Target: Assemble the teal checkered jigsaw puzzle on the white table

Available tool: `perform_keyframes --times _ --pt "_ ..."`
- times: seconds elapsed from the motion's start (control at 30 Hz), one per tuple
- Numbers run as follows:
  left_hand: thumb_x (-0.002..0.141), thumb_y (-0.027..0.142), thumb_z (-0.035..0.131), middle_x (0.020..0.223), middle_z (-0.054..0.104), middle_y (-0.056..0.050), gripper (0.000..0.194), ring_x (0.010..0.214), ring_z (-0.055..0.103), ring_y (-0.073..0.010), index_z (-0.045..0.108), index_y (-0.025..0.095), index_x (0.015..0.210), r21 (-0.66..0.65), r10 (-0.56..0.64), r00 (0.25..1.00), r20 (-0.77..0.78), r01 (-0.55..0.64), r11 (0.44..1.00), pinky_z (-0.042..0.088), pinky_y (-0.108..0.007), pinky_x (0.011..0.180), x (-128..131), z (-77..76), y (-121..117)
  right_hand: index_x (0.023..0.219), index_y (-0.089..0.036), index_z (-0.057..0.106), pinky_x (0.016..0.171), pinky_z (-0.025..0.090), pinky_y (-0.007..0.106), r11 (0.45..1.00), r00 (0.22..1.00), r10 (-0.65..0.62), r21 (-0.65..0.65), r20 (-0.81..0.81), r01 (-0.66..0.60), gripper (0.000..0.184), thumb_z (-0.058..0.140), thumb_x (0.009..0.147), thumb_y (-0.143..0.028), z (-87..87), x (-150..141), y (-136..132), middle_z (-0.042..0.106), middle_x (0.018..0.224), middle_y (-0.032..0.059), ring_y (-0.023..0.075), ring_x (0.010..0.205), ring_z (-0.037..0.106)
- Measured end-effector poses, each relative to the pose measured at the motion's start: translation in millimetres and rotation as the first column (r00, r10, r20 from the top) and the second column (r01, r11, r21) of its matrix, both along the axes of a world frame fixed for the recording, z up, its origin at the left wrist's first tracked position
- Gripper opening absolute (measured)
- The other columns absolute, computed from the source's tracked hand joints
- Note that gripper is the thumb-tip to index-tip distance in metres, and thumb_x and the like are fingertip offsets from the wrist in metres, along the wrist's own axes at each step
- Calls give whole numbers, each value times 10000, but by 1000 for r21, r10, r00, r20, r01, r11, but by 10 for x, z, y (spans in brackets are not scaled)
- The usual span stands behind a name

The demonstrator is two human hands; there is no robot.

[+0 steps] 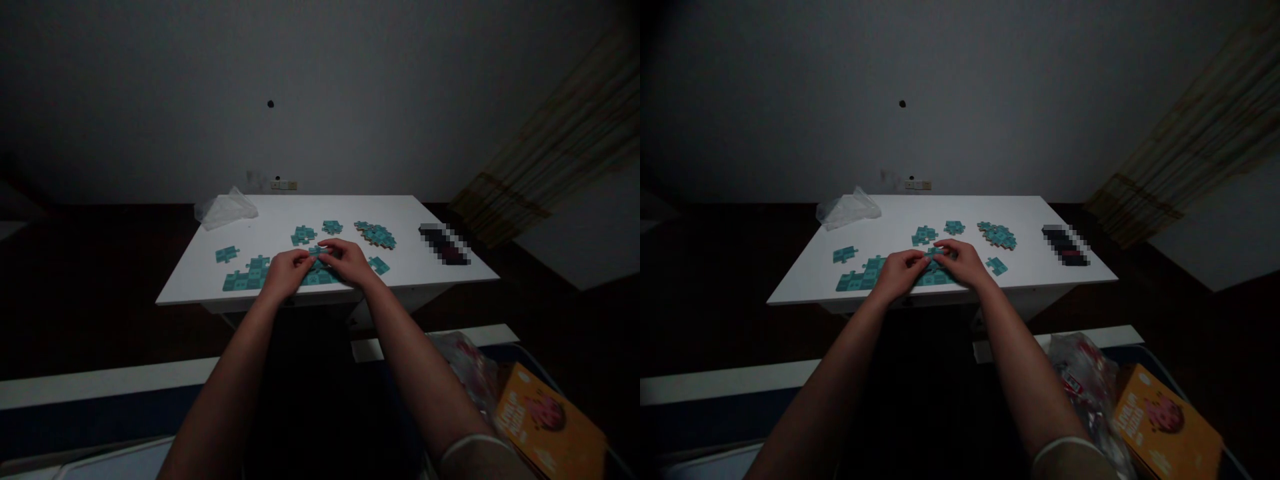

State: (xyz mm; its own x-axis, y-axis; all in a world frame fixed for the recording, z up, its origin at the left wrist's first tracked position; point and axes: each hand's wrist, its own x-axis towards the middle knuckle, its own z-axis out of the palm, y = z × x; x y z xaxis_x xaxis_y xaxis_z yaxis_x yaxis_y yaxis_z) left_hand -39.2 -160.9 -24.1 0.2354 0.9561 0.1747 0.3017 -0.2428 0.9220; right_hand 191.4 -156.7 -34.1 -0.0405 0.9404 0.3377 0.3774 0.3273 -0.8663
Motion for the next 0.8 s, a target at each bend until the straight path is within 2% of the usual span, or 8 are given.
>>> perform_keyframes --times 0.1,0.2,0.27,0.33,0.57,0.67,0.8 --pt "1045 427 799 1083 902 -91 271 998 827 -288 889 209 1180 103 2 993 -119 11 995 627 -419 951 23 12 -71 1192 -256 892 891 628 442 980 972 -199 -6 -121 200 348 827 895 -426 -31 98 65 835 988 64 260 916 742" --pt "1091 397 758 1293 884 -118 249 1228 777 -359 890 241 1233 305 -41 946 -321 144 941 594 -527 1126 37 22 -183 1242 -254 891 835 612 432 957 949 -290 -45 -125 287 394 800 894 -416 -53 242 65 799 923 54 247 846 715" --pt "1101 362 733 1397 857 -124 215 1333 731 -387 894 274 1212 373 -91 891 -445 277 886 558 -580 1186 42 22 -258 1217 -257 896 786 597 420 962 960 -266 -89 -88 258 392 818 881 -443 -73 317 15 782 861 38 243 791 701" --pt "1113 336 690 1406 849 -125 225 1339 723 -393 897 288 1187 368 -136 849 -511 359 858 542 -601 1188 44 18 -313 1174 -252 900 751 583 410 970 975 -218 -116 -37 212 376 816 886 -479 -94 353 -48 786 837 39 247 768 705" --pt "1088 406 732 1343 886 -77 184 1274 747 -387 912 367 1099 303 -191 895 -402 327 895 535 -595 1171 30 -1 -322 1180 -278 923 793 578 432 987 958 -140 -40 249 154 306 751 977 -428 -67 327 -138 828 877 55 271 790 740" --pt "1135 404 677 1381 881 -100 254 1301 752 -401 921 341 1167 334 -175 844 -507 379 863 547 -609 1144 5 -8 -294 1184 -305 919 801 581 452 992 947 -108 -29 302 122 276 746 1008 -429 -42 363 -147 833 899 67 292 810 751" --pt "1153 349 651 1392 879 -117 284 1314 765 -413 928 295 1191 347 -158 775 -612 442 827 565 -622 1117 -8 18 -283 1122 -318 911 871 605 481 996 927 -90 11 363 92 202 789 985 -403 -43 426 -158 848 1019 95 313 918 768"
